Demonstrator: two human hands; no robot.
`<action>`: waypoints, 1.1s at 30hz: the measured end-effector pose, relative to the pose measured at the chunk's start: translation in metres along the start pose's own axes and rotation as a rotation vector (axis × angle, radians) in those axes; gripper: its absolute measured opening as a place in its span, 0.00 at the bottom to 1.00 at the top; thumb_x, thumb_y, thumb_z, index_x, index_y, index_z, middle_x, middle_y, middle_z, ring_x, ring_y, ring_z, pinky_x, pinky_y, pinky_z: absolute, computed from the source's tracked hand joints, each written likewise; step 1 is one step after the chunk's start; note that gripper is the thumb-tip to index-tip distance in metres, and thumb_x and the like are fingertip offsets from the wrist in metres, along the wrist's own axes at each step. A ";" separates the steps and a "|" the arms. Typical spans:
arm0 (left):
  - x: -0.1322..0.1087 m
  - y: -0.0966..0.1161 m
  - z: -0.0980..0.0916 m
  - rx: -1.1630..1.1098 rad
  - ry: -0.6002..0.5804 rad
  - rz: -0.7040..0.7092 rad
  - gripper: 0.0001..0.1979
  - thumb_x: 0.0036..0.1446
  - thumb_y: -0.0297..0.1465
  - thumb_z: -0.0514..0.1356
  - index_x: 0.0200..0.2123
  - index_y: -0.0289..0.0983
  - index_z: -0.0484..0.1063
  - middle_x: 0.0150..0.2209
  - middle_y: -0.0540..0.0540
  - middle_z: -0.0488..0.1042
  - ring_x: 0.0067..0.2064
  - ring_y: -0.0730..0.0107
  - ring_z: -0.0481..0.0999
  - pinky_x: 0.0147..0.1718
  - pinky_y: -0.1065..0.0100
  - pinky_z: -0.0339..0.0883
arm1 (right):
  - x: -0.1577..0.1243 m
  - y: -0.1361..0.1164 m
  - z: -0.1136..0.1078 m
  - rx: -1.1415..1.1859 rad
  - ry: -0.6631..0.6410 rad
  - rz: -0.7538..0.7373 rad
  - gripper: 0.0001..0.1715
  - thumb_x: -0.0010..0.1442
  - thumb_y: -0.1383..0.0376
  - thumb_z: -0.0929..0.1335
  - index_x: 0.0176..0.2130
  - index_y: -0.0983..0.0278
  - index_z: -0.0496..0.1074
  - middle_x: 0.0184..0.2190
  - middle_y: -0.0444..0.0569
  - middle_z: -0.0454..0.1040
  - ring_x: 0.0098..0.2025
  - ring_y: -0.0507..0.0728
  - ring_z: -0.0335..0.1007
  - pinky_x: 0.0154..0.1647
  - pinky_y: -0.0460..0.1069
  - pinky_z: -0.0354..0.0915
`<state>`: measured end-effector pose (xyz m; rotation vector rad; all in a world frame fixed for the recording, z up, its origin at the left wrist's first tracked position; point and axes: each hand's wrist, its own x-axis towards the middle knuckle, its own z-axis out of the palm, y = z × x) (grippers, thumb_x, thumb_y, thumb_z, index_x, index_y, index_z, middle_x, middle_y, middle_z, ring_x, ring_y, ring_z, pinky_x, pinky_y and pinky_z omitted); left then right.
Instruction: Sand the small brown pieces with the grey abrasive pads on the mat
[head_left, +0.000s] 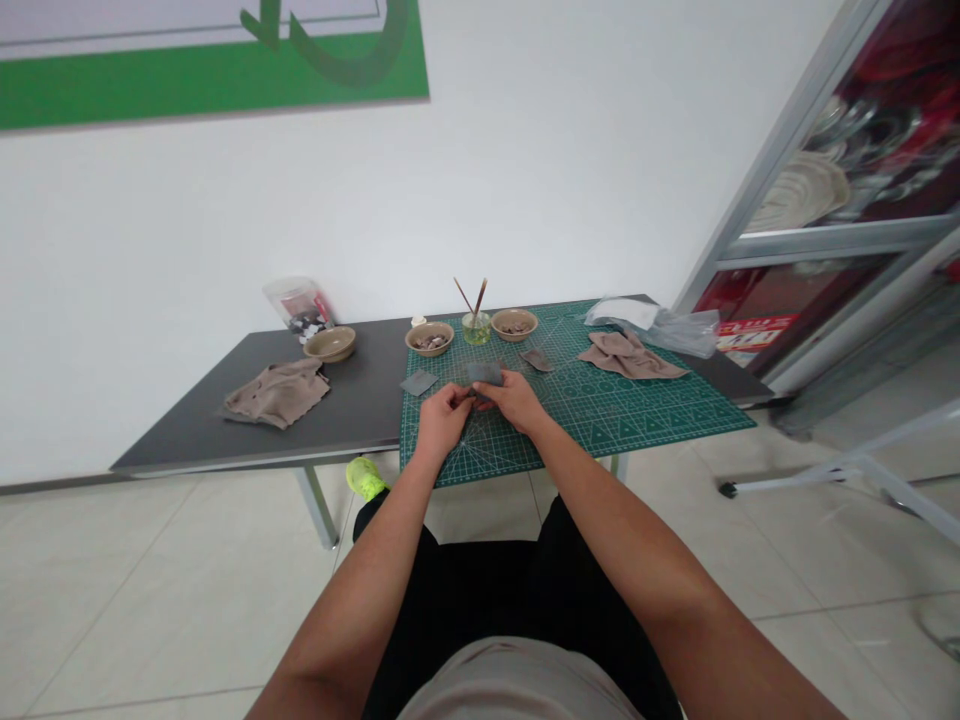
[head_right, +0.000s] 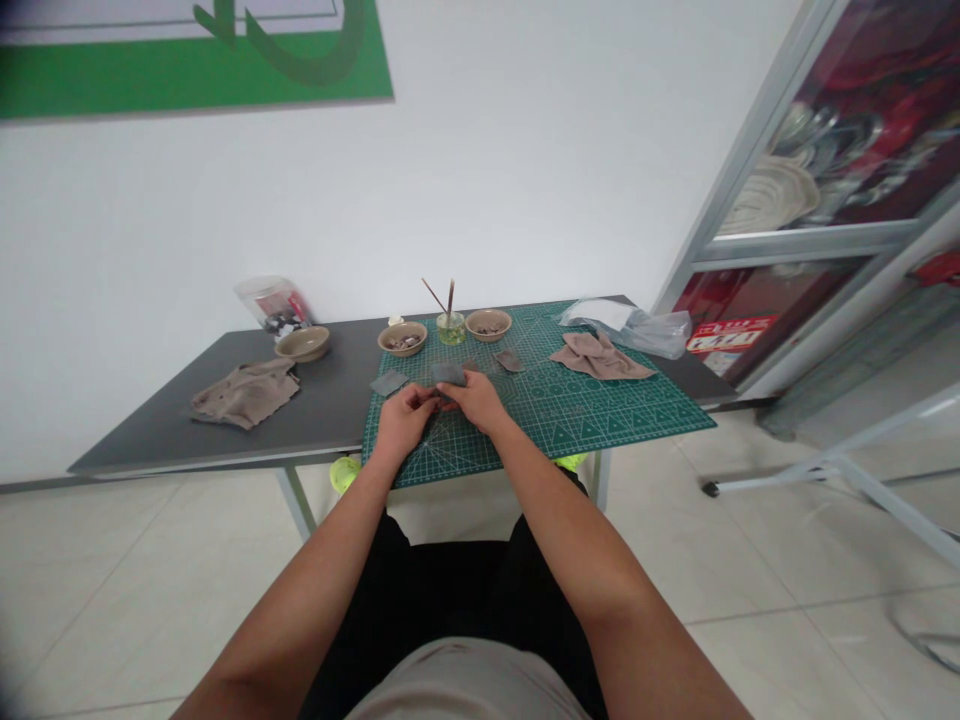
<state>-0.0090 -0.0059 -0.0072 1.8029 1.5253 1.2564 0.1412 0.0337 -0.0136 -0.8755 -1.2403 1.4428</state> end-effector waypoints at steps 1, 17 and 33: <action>0.000 0.000 0.000 -0.001 0.005 -0.004 0.04 0.54 0.30 0.61 0.28 0.39 0.73 0.26 0.52 0.74 0.29 0.70 0.71 0.31 0.69 0.61 | 0.000 -0.001 0.000 0.016 -0.011 0.002 0.15 0.46 0.60 0.76 0.33 0.66 0.77 0.29 0.47 0.79 0.28 0.52 0.74 0.29 0.48 0.73; -0.002 0.001 -0.001 0.036 0.005 0.020 0.04 0.56 0.31 0.59 0.32 0.38 0.73 0.28 0.51 0.74 0.31 0.70 0.71 0.33 0.70 0.62 | -0.003 -0.008 -0.003 0.065 -0.055 0.032 0.19 0.42 0.60 0.77 0.34 0.65 0.76 0.30 0.47 0.78 0.29 0.52 0.73 0.29 0.47 0.70; -0.002 0.002 -0.001 0.007 0.005 -0.020 0.05 0.56 0.32 0.59 0.33 0.37 0.74 0.29 0.50 0.76 0.31 0.69 0.73 0.33 0.69 0.64 | -0.003 -0.009 -0.003 0.045 -0.063 0.042 0.20 0.40 0.59 0.78 0.32 0.65 0.74 0.26 0.44 0.76 0.26 0.52 0.71 0.27 0.46 0.67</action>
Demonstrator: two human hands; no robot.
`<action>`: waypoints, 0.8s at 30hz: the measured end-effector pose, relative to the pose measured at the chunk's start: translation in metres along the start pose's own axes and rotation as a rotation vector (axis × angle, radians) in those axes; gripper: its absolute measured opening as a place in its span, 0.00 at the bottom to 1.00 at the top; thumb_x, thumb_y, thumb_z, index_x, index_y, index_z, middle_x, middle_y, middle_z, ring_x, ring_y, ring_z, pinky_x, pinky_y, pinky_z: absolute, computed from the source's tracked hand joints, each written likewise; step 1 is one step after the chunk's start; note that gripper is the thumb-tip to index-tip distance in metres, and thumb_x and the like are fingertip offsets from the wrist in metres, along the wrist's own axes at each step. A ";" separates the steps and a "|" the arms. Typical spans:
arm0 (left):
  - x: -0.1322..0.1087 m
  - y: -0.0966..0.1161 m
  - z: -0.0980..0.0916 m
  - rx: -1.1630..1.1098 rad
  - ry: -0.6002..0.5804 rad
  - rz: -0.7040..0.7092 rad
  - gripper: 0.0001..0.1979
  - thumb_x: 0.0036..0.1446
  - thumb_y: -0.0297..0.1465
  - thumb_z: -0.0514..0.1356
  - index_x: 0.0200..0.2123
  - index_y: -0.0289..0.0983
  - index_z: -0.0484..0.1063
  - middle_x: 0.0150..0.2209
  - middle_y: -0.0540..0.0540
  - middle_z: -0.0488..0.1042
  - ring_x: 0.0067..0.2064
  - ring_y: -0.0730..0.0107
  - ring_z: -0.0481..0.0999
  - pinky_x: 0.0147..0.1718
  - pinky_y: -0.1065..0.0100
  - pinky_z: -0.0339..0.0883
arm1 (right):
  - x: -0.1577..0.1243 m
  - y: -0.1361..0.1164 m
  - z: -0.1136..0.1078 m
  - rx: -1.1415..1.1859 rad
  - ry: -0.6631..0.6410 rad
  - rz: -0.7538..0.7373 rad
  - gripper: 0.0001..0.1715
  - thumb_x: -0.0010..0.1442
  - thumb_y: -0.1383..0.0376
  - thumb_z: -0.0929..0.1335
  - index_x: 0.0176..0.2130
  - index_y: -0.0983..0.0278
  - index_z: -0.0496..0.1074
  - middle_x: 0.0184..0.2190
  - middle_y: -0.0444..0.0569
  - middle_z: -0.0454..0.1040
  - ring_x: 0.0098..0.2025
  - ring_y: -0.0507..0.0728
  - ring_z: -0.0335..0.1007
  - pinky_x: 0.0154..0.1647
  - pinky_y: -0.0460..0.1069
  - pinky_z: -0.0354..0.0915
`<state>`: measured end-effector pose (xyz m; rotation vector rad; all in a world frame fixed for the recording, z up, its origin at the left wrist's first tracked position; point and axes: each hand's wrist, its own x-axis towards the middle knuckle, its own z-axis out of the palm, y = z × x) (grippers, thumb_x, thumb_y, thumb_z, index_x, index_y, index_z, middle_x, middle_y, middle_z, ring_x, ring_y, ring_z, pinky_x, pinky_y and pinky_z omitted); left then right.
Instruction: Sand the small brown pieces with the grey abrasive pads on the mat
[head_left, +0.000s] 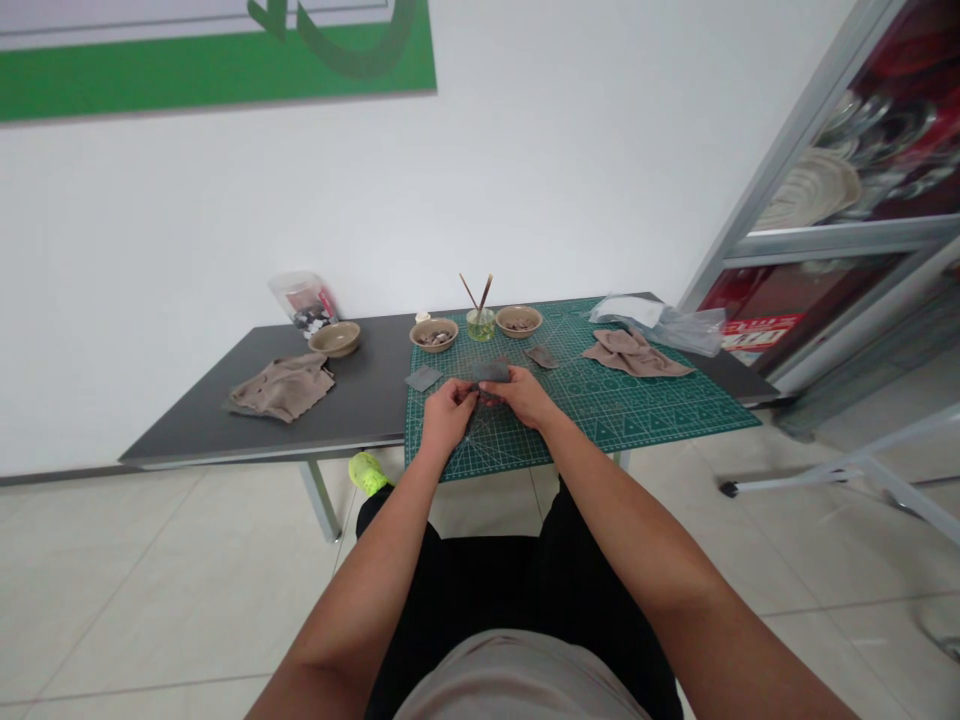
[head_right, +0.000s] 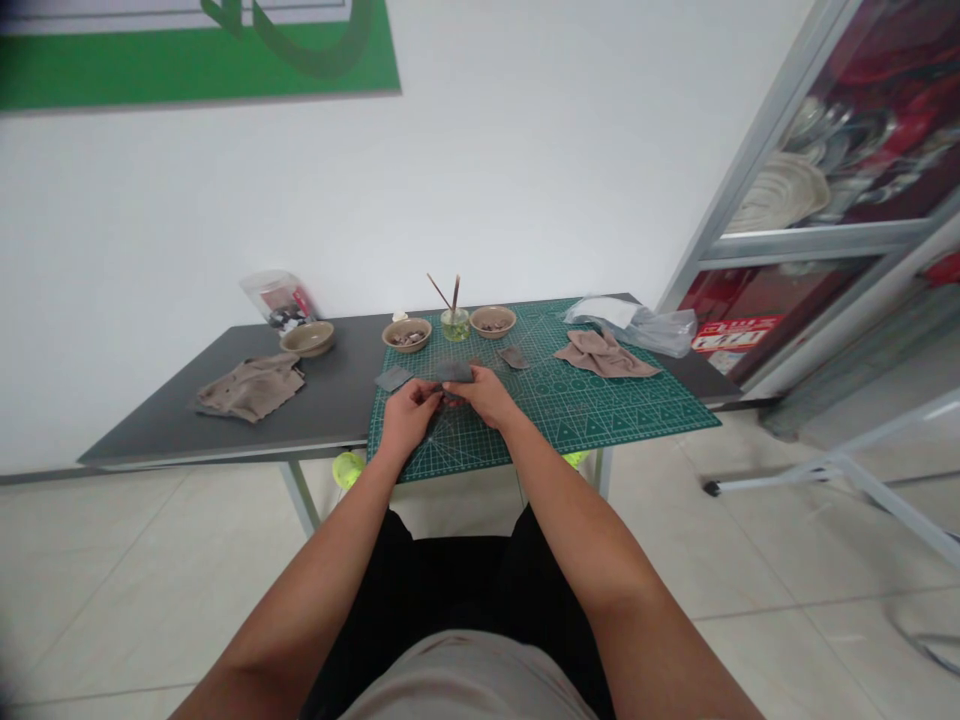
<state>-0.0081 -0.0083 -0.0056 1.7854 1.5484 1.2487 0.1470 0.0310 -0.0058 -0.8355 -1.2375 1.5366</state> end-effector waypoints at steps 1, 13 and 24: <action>0.000 0.000 0.000 0.009 -0.009 0.011 0.05 0.56 0.32 0.59 0.33 0.37 0.73 0.28 0.50 0.76 0.31 0.69 0.73 0.33 0.69 0.63 | 0.000 0.000 0.000 -0.014 0.011 -0.012 0.19 0.41 0.59 0.78 0.32 0.66 0.73 0.24 0.44 0.75 0.25 0.51 0.70 0.25 0.46 0.65; 0.002 -0.003 0.001 0.072 -0.027 0.031 0.04 0.55 0.31 0.60 0.30 0.37 0.71 0.26 0.51 0.72 0.29 0.70 0.70 0.31 0.69 0.60 | 0.000 -0.001 0.001 -0.047 -0.004 -0.045 0.19 0.42 0.58 0.77 0.31 0.65 0.74 0.23 0.43 0.74 0.25 0.51 0.68 0.26 0.46 0.64; 0.002 -0.001 0.000 0.060 -0.006 -0.003 0.04 0.55 0.31 0.60 0.30 0.37 0.71 0.27 0.51 0.73 0.30 0.70 0.71 0.32 0.69 0.61 | 0.000 0.000 0.000 -0.054 -0.014 -0.049 0.19 0.42 0.58 0.77 0.33 0.65 0.74 0.25 0.43 0.74 0.25 0.51 0.67 0.27 0.47 0.64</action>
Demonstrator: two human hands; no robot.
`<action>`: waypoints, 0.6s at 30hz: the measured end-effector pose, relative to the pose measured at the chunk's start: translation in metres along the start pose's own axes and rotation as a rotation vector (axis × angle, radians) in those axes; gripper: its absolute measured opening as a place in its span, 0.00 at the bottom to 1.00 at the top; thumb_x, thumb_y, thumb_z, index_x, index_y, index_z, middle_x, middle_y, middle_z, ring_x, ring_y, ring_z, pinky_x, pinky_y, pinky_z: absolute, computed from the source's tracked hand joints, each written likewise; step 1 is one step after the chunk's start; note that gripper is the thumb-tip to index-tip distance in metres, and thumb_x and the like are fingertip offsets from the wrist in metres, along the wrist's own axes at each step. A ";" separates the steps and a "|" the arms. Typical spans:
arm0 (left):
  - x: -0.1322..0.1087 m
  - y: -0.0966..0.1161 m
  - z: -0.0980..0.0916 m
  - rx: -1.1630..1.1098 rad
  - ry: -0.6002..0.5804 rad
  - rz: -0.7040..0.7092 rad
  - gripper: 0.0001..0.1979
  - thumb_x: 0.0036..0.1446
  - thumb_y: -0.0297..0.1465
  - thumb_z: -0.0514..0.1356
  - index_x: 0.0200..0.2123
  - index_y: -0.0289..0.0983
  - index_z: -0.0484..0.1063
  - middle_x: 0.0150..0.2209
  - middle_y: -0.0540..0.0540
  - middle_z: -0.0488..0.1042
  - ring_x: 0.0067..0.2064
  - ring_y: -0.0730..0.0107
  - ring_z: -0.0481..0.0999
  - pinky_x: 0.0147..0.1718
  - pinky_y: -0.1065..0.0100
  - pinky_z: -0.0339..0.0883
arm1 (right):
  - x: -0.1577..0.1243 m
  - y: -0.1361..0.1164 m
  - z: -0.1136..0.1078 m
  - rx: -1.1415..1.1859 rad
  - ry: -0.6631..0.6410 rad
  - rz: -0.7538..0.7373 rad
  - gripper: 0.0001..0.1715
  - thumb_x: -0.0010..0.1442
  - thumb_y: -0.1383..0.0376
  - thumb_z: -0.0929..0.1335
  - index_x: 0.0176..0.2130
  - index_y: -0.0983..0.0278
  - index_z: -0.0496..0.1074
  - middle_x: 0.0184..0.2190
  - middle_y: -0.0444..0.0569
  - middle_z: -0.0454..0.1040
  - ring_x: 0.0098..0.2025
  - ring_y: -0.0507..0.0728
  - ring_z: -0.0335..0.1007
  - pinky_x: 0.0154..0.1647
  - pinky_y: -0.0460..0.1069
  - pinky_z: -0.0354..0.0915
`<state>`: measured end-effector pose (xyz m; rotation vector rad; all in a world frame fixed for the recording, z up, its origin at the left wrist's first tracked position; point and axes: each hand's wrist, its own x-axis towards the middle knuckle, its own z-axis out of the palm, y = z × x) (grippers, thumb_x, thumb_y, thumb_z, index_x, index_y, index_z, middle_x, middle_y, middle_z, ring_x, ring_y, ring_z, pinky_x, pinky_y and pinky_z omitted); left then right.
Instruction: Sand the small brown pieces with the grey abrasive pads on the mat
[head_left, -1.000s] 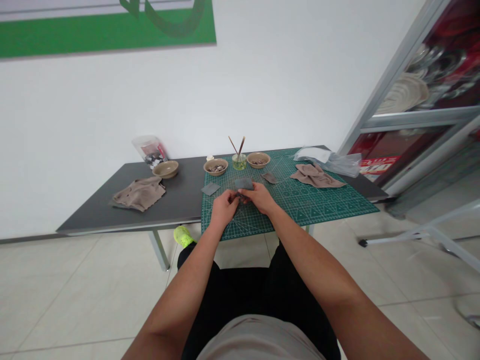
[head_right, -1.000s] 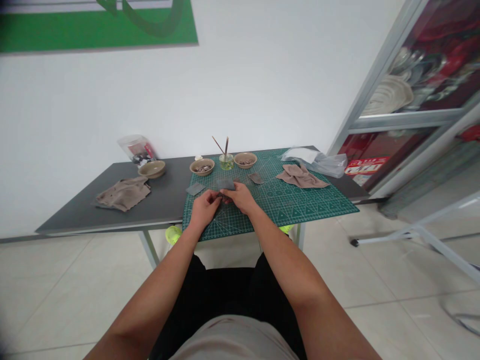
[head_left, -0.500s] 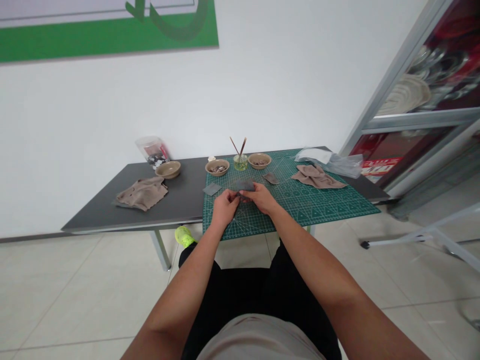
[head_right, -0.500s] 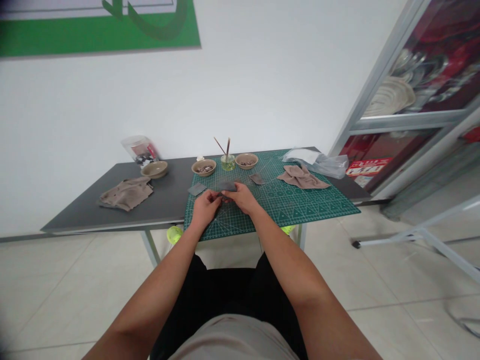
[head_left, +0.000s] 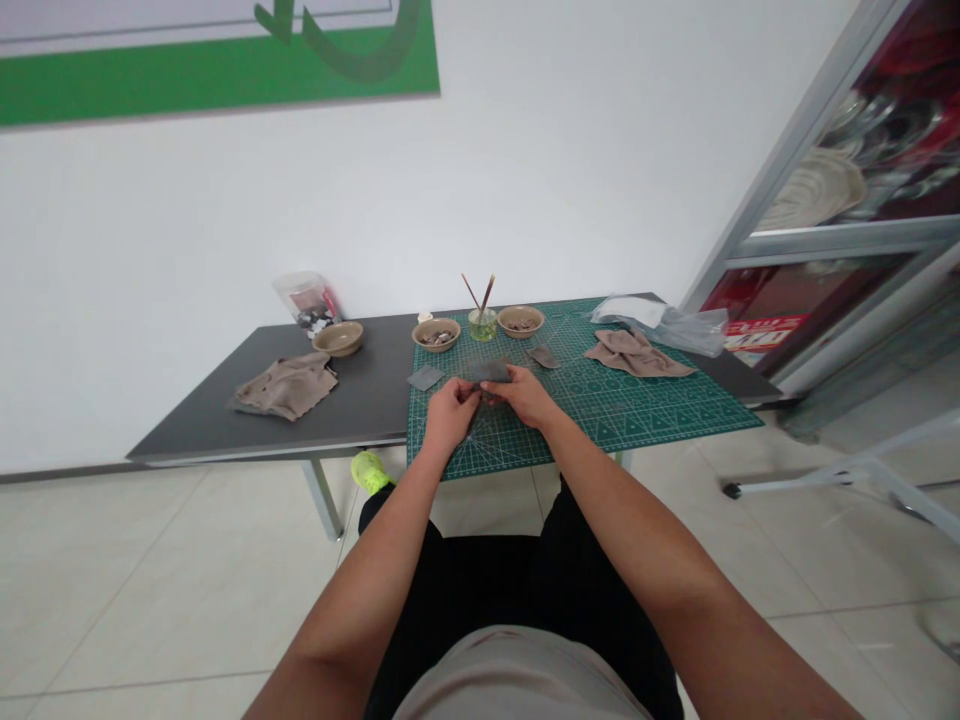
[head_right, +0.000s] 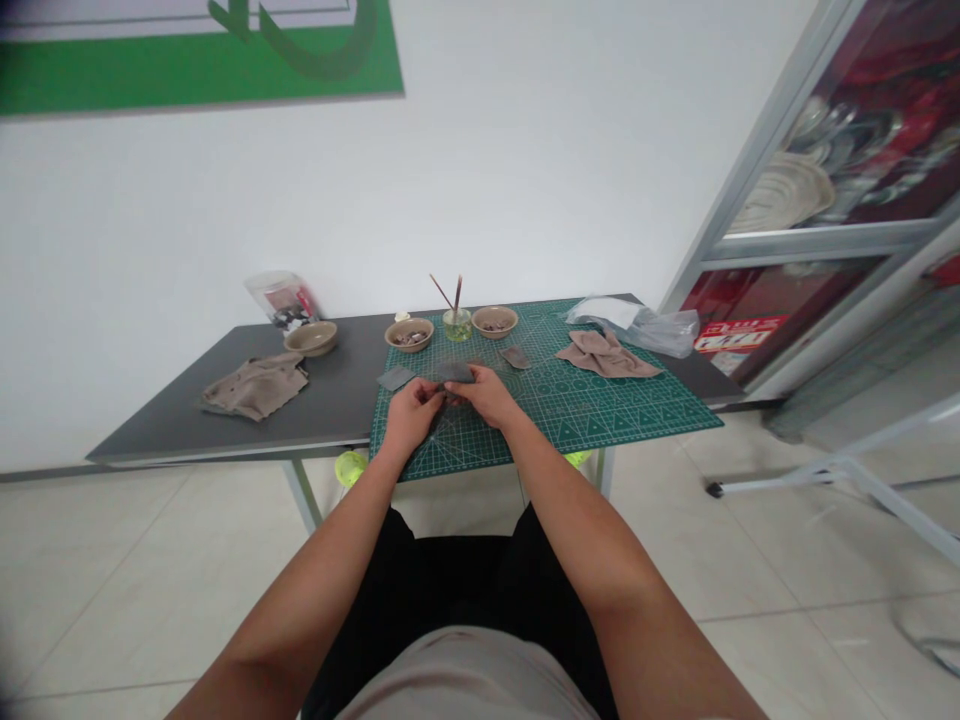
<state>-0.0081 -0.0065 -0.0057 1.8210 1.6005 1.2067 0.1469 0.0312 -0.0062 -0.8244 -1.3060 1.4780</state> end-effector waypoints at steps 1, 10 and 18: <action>0.000 0.000 0.000 0.006 -0.016 0.015 0.04 0.55 0.31 0.60 0.30 0.38 0.71 0.27 0.51 0.73 0.30 0.70 0.70 0.32 0.69 0.61 | 0.000 0.000 0.000 -0.013 0.006 -0.007 0.19 0.43 0.58 0.77 0.32 0.65 0.73 0.23 0.42 0.73 0.24 0.50 0.66 0.26 0.47 0.62; -0.002 0.002 0.001 -0.007 0.018 0.001 0.04 0.55 0.32 0.60 0.30 0.38 0.71 0.27 0.51 0.73 0.29 0.70 0.70 0.31 0.69 0.61 | 0.000 0.002 -0.001 0.001 -0.003 -0.028 0.20 0.42 0.57 0.77 0.33 0.65 0.73 0.25 0.42 0.73 0.25 0.50 0.65 0.28 0.47 0.63; -0.003 0.001 0.003 0.064 -0.046 0.090 0.03 0.54 0.30 0.60 0.29 0.38 0.70 0.26 0.52 0.71 0.29 0.70 0.69 0.31 0.69 0.60 | 0.000 0.002 0.001 -0.072 0.067 -0.060 0.16 0.47 0.56 0.75 0.29 0.64 0.70 0.20 0.41 0.70 0.21 0.50 0.62 0.25 0.47 0.60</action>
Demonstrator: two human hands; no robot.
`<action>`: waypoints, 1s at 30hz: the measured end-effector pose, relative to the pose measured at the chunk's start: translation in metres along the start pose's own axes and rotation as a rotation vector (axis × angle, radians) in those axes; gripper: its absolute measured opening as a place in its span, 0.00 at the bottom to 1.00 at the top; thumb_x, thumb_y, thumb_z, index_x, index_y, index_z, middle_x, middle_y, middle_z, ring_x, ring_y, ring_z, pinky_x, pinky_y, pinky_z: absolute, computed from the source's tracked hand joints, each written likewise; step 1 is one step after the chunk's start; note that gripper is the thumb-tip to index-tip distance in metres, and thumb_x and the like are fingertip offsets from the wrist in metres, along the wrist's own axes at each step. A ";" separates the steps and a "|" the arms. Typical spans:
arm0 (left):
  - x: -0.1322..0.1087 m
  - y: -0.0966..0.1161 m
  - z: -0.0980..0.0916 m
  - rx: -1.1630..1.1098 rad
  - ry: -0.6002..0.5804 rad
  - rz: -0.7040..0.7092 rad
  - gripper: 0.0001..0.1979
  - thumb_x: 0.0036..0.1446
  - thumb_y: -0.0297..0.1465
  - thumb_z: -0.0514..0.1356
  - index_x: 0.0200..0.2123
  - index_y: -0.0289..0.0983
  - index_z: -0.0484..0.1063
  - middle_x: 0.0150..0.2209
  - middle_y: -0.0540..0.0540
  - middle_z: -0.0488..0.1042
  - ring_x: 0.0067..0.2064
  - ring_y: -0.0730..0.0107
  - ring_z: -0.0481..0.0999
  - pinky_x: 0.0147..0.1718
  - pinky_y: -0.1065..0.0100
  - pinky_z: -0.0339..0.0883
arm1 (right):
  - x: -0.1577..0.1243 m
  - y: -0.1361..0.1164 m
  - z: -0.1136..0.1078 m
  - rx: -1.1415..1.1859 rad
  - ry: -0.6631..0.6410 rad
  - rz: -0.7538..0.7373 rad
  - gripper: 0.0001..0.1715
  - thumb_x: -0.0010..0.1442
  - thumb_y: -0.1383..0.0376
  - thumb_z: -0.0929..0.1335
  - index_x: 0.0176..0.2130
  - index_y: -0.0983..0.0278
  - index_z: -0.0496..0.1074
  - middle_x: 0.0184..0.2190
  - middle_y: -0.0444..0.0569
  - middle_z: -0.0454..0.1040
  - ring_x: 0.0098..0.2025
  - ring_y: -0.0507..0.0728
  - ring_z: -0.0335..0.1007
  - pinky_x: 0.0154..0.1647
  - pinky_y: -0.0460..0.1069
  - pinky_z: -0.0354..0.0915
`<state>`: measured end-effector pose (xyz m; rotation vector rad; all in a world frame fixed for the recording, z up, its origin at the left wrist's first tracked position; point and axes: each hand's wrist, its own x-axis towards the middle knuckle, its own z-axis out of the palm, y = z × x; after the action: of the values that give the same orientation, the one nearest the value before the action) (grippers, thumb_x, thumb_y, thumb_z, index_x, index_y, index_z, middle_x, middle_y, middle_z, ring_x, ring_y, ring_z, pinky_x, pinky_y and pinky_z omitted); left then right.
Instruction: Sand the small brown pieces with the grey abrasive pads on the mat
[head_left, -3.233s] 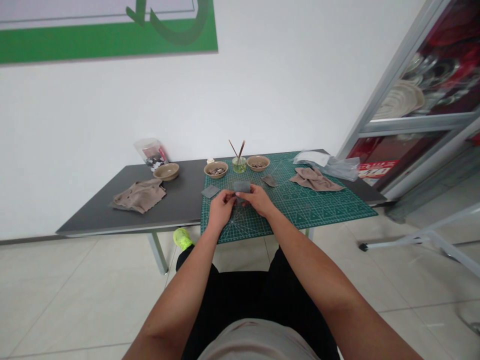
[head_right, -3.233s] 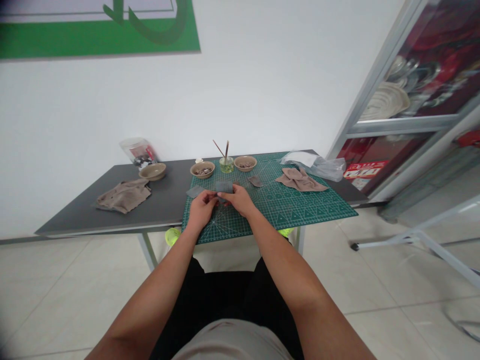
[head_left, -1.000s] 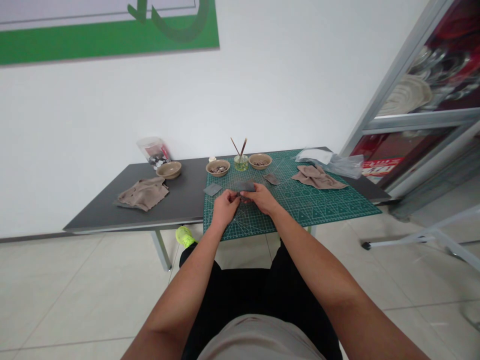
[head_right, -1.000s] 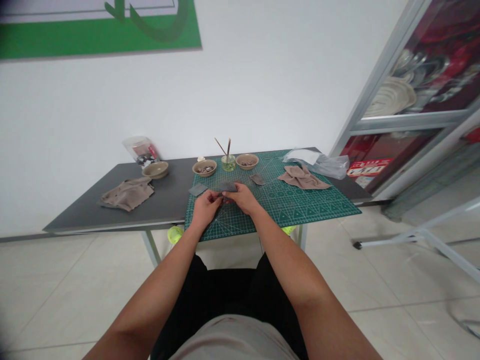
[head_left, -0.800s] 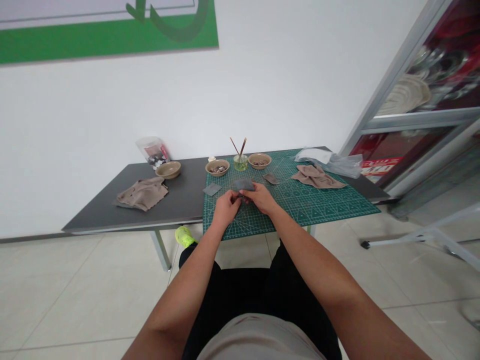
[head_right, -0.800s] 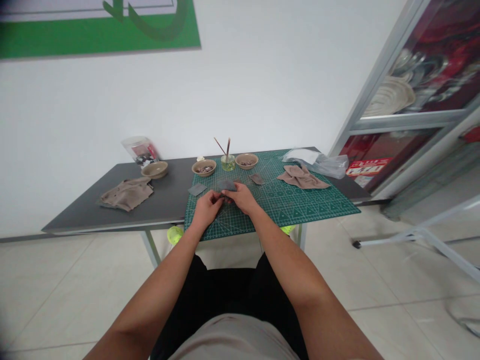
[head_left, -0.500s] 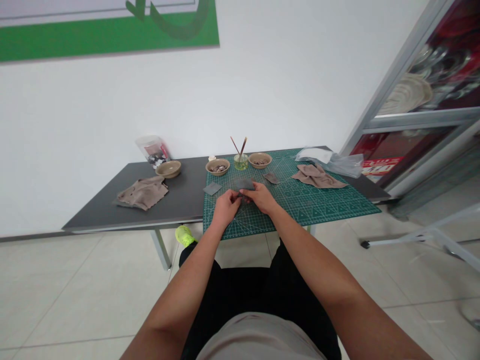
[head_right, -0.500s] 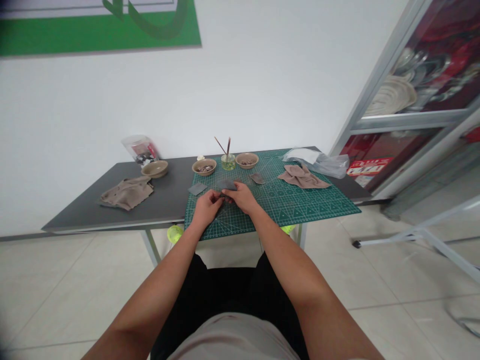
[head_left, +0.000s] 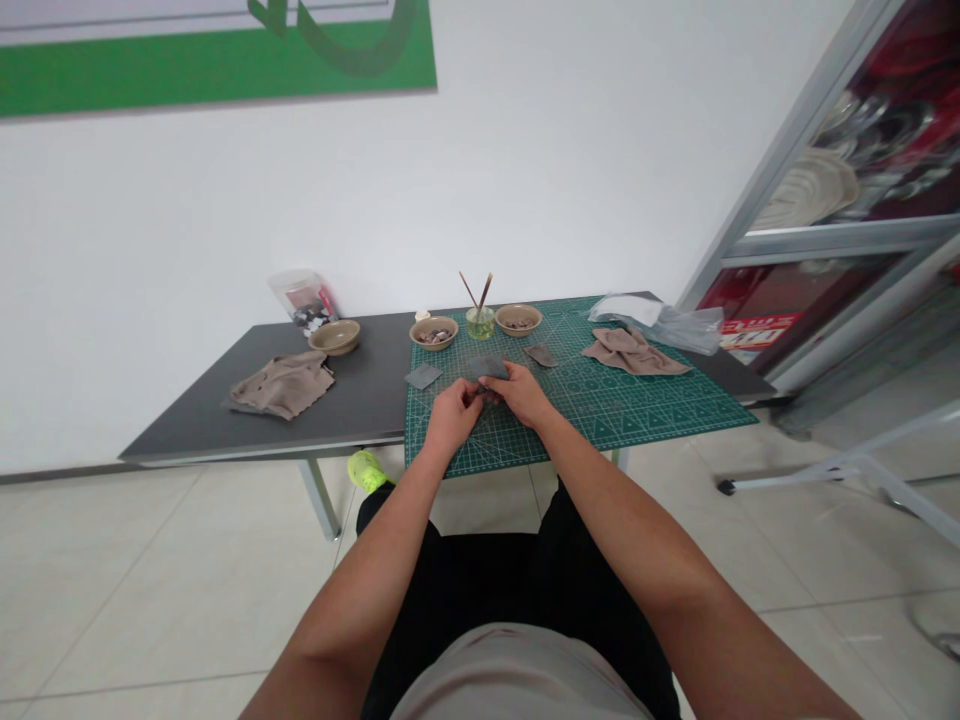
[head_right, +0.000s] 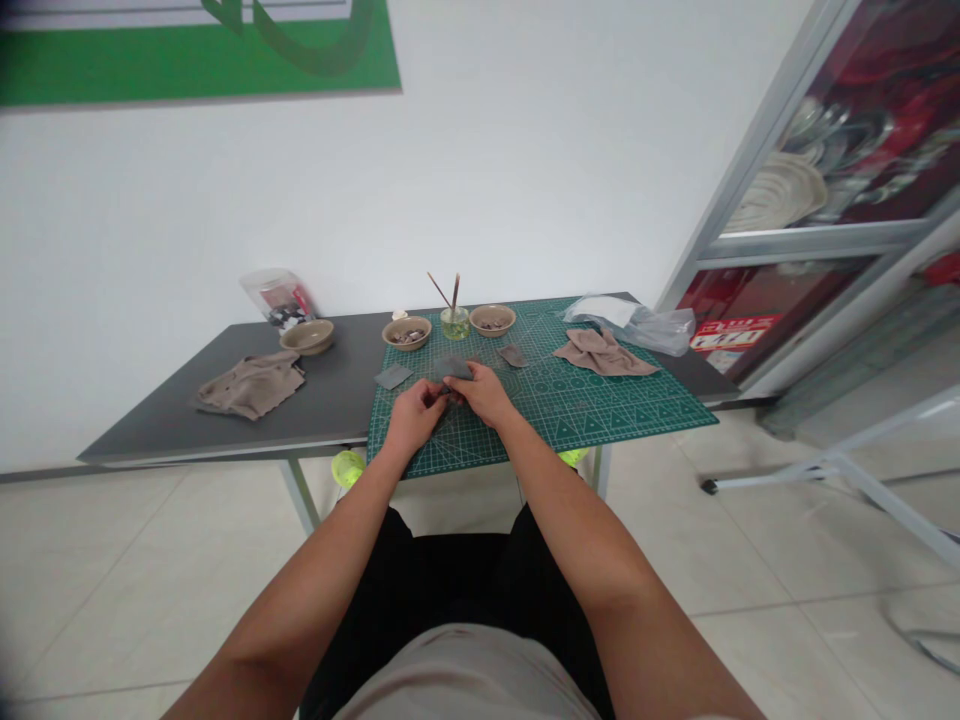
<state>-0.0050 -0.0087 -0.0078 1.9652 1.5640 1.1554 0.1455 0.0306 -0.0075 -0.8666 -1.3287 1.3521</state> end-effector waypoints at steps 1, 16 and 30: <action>0.000 0.000 0.000 -0.007 0.017 -0.016 0.03 0.54 0.30 0.60 0.30 0.38 0.70 0.26 0.52 0.71 0.29 0.70 0.69 0.31 0.69 0.60 | 0.000 0.000 0.000 0.012 -0.008 0.005 0.17 0.46 0.56 0.75 0.30 0.64 0.71 0.21 0.42 0.72 0.22 0.50 0.63 0.25 0.47 0.61; 0.000 -0.002 -0.001 -0.080 0.054 -0.062 0.03 0.55 0.31 0.59 0.32 0.38 0.71 0.28 0.51 0.74 0.30 0.70 0.70 0.32 0.69 0.62 | -0.002 -0.002 -0.001 0.073 -0.048 0.037 0.20 0.42 0.57 0.77 0.33 0.64 0.73 0.27 0.43 0.75 0.25 0.51 0.68 0.28 0.47 0.65; 0.002 -0.006 -0.003 -0.309 0.141 -0.059 0.07 0.54 0.35 0.61 0.34 0.38 0.71 0.30 0.51 0.73 0.30 0.72 0.72 0.33 0.69 0.67 | 0.004 0.003 -0.001 0.148 0.091 0.058 0.24 0.43 0.55 0.77 0.37 0.63 0.72 0.29 0.47 0.78 0.27 0.53 0.72 0.26 0.48 0.67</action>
<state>-0.0115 -0.0056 -0.0099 1.6584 1.3992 1.4416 0.1450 0.0346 -0.0102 -0.8608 -1.1263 1.4199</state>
